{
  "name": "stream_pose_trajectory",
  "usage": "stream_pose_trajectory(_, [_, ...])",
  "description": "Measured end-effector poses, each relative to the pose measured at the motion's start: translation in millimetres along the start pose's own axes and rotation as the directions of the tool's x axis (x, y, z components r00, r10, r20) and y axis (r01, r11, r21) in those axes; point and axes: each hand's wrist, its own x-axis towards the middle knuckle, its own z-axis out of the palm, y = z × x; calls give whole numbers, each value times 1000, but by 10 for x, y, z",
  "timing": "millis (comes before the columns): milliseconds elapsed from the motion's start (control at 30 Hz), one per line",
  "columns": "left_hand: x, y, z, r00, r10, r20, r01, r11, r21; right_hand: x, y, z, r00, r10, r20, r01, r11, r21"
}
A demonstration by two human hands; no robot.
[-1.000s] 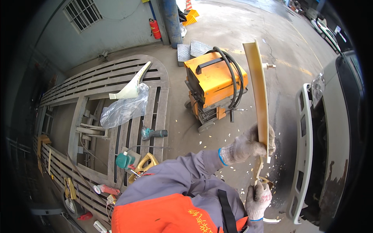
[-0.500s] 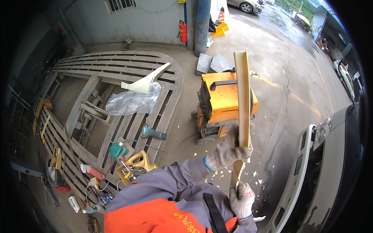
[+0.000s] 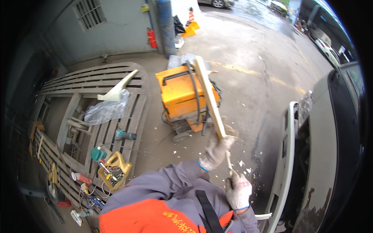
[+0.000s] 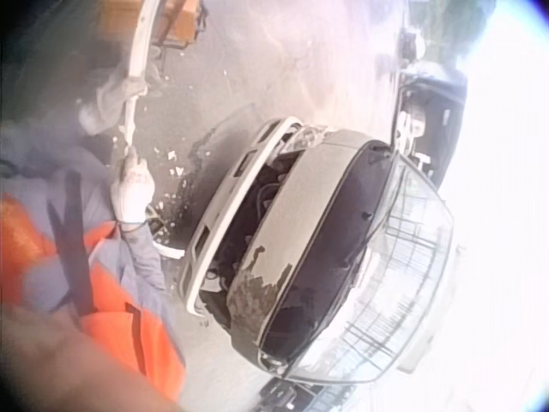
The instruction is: The person unpacks a white plastic car bumper component, removes it from its packaging, and repeatedly test-fits it against the front of a white truck. The person handles the part with gloved hands and aligns it to the vehicle's front bumper area.
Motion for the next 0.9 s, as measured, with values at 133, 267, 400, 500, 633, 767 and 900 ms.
stream_pose_trajectory(133, [313,-230,263,997,-78,-20,72,973,-221,311,402,-123,997,40,72,-34,996,-87])
stream_pose_trajectory(267, [974,-532,384,996,79,-45,-90,930,-355,1022,872,-74,997,-19,81,32,984,-174])
stream_pose_trajectory(400, [1774,-715,588,972,222,79,-181,918,-353,1862,1392,-40,997,-74,8,74,986,-152])
stream_pose_trajectory(500, [2485,-762,679,956,264,131,-197,904,-380,2662,1783,-135,982,-168,-85,159,982,-106])
stream_pose_trajectory(633, [3316,-678,849,915,372,155,-319,904,-283,3584,2096,-284,971,-225,-74,210,962,-174])
stream_pose_trajectory(767, [3932,-747,970,915,375,149,-332,910,-249,4424,2461,-153,948,-306,-93,297,950,-93])
stream_pose_trajectory(900, [4476,-958,927,916,396,64,-379,906,-187,5168,2763,-14,932,-362,-19,362,932,-10])
